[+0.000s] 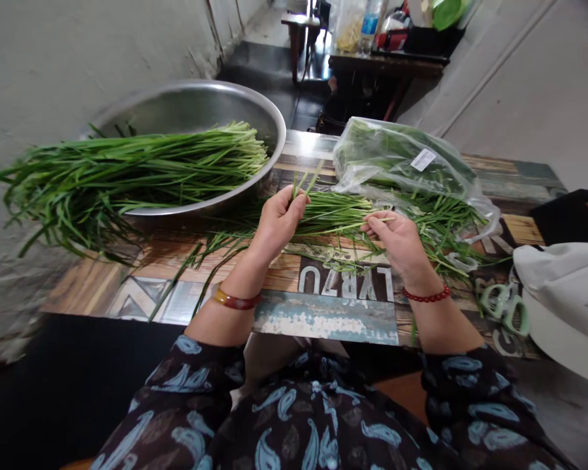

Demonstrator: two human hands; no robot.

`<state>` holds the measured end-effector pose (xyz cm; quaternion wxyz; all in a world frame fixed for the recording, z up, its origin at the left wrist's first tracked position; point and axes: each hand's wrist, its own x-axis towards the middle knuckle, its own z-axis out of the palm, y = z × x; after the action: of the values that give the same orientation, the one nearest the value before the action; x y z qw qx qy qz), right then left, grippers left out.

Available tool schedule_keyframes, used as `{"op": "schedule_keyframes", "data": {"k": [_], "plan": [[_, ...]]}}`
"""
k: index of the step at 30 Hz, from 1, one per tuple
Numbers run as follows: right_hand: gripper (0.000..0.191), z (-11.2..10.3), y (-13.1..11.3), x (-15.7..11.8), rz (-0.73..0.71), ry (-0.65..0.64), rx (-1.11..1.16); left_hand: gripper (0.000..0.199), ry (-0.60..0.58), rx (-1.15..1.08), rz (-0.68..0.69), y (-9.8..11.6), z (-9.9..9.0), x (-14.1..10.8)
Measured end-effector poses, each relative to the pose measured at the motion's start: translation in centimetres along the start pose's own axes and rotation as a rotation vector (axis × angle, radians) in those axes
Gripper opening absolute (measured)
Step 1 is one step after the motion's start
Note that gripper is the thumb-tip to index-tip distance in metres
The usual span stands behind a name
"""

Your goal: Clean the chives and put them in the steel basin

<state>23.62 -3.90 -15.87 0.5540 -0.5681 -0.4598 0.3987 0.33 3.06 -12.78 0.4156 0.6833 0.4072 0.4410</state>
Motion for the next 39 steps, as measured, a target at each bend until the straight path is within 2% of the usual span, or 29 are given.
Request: {"op": "schedule_keyframes", "data": {"k": [2, 3, 8, 10, 15, 20, 24, 26, 29, 31, 34, 35, 36, 37, 39], "plan": [[0.027, -0.1, 0.2, 0.1, -0.011, 0.023, 0.023, 0.019, 0.02, 0.177, 0.081, -0.1, 0.3, -0.2], [0.027, -0.2, 0.2, 0.1, -0.012, 0.023, 0.029, 0.018, -0.012, 0.257, 0.125, -0.2, 0.6, -0.4], [0.024, -0.4, 0.2, -0.1, -0.001, -0.013, 0.082, 0.012, -0.305, 0.522, 0.247, 0.0, 2.2, -1.8], [0.022, -0.4, 0.1, -0.2, 0.003, -0.003, 0.095, 0.014, -0.336, 0.594, 0.257, 0.1, 2.4, -2.1], [0.018, -1.0, 0.3, 0.0, -0.025, 0.078, 0.104, 0.016, -0.321, 0.631, 0.242, 0.5, 1.8, -1.9], [0.021, -1.1, 0.2, -0.1, -0.041, 0.099, 0.031, 0.017, -0.259, 0.536, 0.221, 0.4, 1.8, -1.5], [0.023, -0.6, -0.2, -0.2, -0.046, 0.043, -0.028, 0.03, -0.086, 0.285, 0.088, -0.1, 1.5, -0.8], [0.023, -0.8, -0.4, -0.1, -0.066, 0.073, -0.024, 0.028, 0.021, 0.101, -0.034, -0.3, 1.0, -0.3], [0.022, -1.8, -1.1, 0.0, -0.095, 0.08, -0.039, 0.021, 0.116, -0.031, -0.078, -0.6, 0.2, 0.2], [0.02, -2.6, -2.0, -0.2, -0.097, -0.073, -0.109, 0.02, 0.09, -0.011, -0.036, -0.6, 0.0, 0.2], [0.018, -3.4, -3.2, -0.5, -0.128, -0.497, -0.249, 0.021, 0.026, 0.056, 0.051, -0.4, 0.1, 0.1], [0.019, -3.4, -3.5, -0.6, -0.148, -0.584, -0.279, 0.021, 0.008, 0.059, 0.066, -0.3, 0.2, 0.0], [0.02, -3.4, -3.5, -0.5, -0.164, -0.604, -0.297, 0.022, -0.01, 0.04, 0.063, -0.2, 0.3, -0.1], [0.023, -3.3, -3.3, -0.4, -0.172, -0.553, -0.301, 0.022, -0.035, 0.001, 0.043, -0.1, 0.5, -0.2], [0.028, -3.0, -2.4, 0.0, -0.169, -0.309, -0.293, 0.024, -0.095, -0.095, -0.023, 0.0, 0.7, -0.4]]}}
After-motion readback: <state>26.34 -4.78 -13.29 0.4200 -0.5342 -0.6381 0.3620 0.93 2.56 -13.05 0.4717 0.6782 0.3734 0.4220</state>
